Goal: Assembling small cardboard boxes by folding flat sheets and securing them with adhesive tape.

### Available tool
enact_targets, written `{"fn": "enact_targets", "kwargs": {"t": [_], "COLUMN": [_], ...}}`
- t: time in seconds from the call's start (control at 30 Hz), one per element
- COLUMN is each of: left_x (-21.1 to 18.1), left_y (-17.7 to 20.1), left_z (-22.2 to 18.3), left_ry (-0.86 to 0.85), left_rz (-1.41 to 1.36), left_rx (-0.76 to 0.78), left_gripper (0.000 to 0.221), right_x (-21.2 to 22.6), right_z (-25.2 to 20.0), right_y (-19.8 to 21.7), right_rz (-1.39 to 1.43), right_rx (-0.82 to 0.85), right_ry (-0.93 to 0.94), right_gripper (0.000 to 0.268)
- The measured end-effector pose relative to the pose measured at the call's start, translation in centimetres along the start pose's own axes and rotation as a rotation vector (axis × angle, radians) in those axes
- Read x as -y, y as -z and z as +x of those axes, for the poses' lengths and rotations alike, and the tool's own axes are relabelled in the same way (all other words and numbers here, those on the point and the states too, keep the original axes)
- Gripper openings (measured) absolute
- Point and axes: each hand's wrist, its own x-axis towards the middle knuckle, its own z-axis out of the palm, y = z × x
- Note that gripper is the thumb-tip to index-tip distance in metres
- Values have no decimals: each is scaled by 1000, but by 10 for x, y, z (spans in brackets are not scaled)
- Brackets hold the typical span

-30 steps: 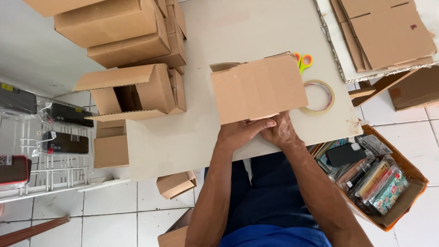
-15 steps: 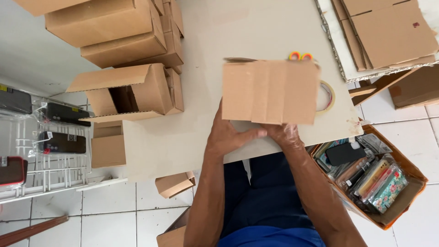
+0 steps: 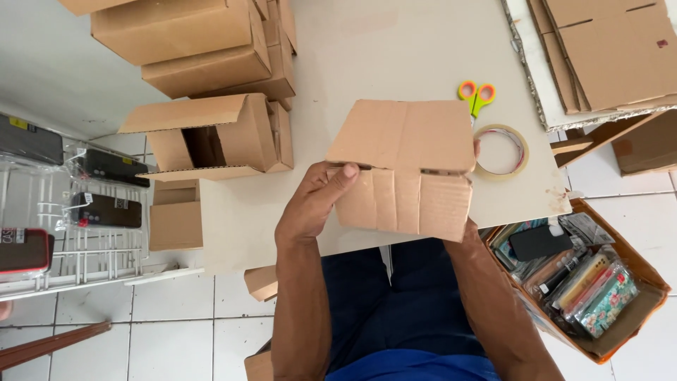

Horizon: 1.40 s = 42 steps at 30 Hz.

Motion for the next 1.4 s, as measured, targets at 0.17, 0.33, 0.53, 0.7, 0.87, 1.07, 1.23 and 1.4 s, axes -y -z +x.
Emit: {"fn": "enact_targets", "kwargs": {"t": [0.17, 0.33, 0.53, 0.7, 0.87, 1.07, 1.23, 1.4], "left_x": [84, 113, 149, 79, 74, 98, 149, 96], "left_y": [10, 16, 33, 23, 9, 6, 16, -7], "left_z": [5, 2, -18, -2, -13, -2, 2, -3], "left_ry": [-241, -293, -137, -76, -92, -213, -270, -279], "left_rz": [-244, -331, -791, -665, -694, -575, -316, -172], "left_rx": [-165, -170, -135, -213, -241, -181, -153, -96], "left_gripper": [22, 25, 91, 43, 44, 47, 39, 36], "right_x": [10, 34, 25, 4, 36, 17, 44, 48], "right_z": [16, -9, -8, 14, 5, 23, 5, -8], "right_y": [-19, -27, -12, 0, -15, 5, -8, -22], "right_rz": [132, 271, -631, -545, -380, 31, -84, -500], "right_rx": [-51, -87, 266, 348, 197, -7, 18, 104], "right_ry": [-101, -216, 463, 479, 343, 153, 298, 697], "right_gripper": [51, 52, 39, 40, 31, 30, 45, 81]}}
